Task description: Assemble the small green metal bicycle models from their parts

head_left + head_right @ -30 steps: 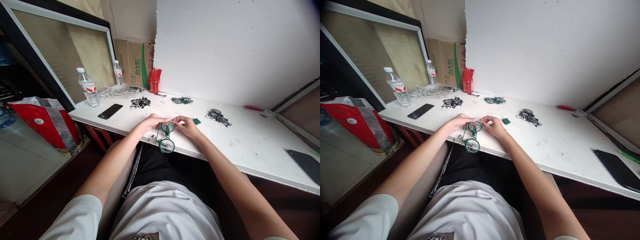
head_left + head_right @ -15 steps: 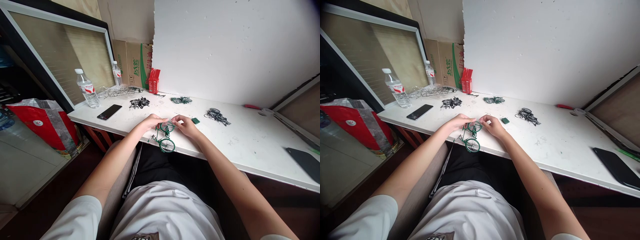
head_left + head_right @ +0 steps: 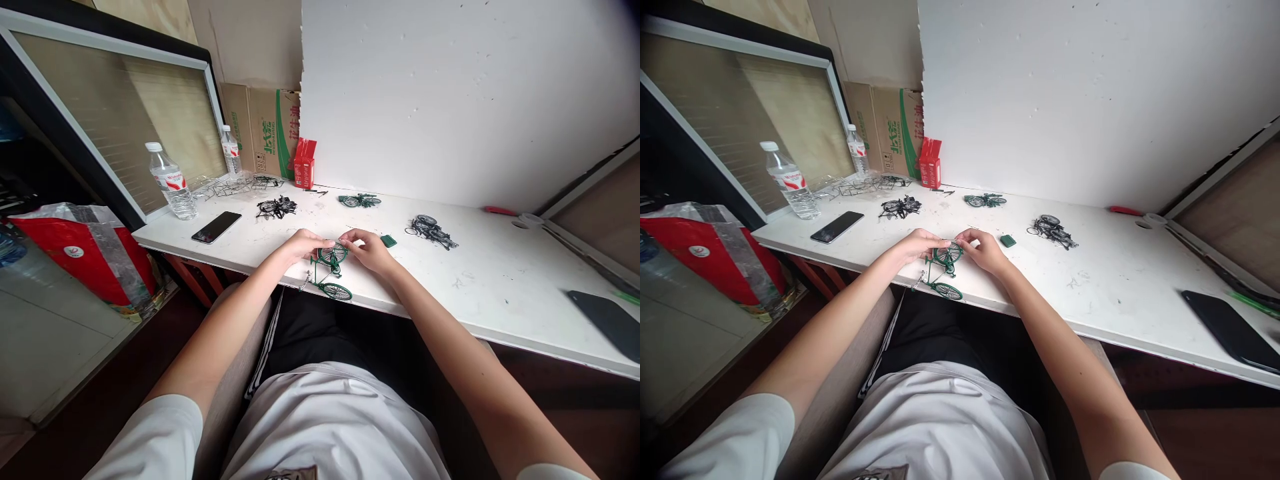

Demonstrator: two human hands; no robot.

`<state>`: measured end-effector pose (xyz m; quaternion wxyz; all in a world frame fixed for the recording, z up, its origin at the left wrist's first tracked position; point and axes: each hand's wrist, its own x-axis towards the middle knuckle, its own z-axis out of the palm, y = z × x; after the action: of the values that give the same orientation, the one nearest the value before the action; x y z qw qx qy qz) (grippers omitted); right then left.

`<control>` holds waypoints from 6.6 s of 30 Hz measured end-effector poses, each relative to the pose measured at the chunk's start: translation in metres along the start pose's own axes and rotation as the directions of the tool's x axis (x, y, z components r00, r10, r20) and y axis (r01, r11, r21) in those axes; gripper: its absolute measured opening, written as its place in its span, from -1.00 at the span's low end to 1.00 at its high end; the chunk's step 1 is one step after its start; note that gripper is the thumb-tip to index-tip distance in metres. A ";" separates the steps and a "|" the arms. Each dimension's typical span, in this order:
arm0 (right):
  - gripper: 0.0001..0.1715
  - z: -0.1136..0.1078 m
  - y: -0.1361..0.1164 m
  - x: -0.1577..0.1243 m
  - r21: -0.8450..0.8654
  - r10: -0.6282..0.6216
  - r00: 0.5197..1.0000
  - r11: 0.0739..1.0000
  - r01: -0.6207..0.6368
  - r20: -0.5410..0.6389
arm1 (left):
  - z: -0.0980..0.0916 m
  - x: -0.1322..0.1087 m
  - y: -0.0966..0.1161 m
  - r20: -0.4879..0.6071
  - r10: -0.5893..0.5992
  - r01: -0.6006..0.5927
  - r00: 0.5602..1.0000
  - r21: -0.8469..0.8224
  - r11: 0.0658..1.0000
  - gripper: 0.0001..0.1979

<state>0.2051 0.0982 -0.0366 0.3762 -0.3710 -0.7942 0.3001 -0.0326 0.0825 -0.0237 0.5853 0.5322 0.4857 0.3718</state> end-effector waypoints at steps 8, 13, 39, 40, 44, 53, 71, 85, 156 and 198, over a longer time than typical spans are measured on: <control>-0.51 -0.026 0.003 0.025 0.028 -0.013 0.999 1.000 0.012 0.045 | 0.005 0.025 0.017 0.016 0.072 -0.071 0.997 -0.048 0.996 -0.55; -0.53 -0.043 0.011 0.040 0.054 0.062 0.993 0.996 -0.068 0.104 | 0.009 0.043 0.022 -0.031 0.052 -0.052 0.998 -0.009 0.999 -0.55; -0.61 -0.055 -0.053 -0.013 -0.399 -0.134 0.949 0.884 0.246 0.286 | -0.009 0.050 0.002 -0.011 -0.013 0.010 1.000 -0.265 0.964 -0.64; -0.63 -0.053 -0.053 -0.018 -0.441 -0.149 0.945 0.855 0.271 0.291 | -0.011 0.050 0.002 -0.017 -0.009 0.004 1.000 -0.266 0.964 -0.63; -0.73 -0.046 -0.052 -0.032 -0.478 -0.190 0.950 0.829 0.290 0.247 | -0.013 0.053 0.000 -0.012 0.015 -0.018 1.000 -0.260 0.966 -0.61; -0.68 -0.036 -0.056 -0.051 -0.606 -0.357 0.880 0.638 0.474 0.312 | -0.012 0.061 0.009 -0.041 0.006 -0.018 0.999 -0.286 0.958 -0.69; -0.64 -0.037 -0.047 -0.029 -0.413 -0.241 0.970 0.882 0.229 0.025 | -0.015 0.036 0.014 -0.042 0.046 -0.056 0.998 -0.296 0.954 -0.69; -0.64 0.002 -0.012 0.015 -0.131 0.005 0.993 0.991 -0.021 -0.120 | -0.011 0.027 0.007 0.129 0.112 -0.084 0.985 -0.202 0.976 -0.56; -0.66 0.003 -0.016 0.000 0.343 0.229 0.973 0.912 -0.224 0.027 | 0.014 0.024 -0.003 -0.006 0.082 -0.081 0.997 -0.215 0.973 -0.57; -0.59 -0.027 -0.009 0.007 0.210 0.226 0.960 0.959 -0.190 -0.166 | 0.019 0.017 0.001 0.010 0.067 -0.063 0.998 -0.215 0.975 -0.57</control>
<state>0.2207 0.1044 -0.0120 0.4499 -0.4415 -0.6787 0.3770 -0.0102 0.0937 -0.0260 0.6308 0.4848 0.4202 0.4364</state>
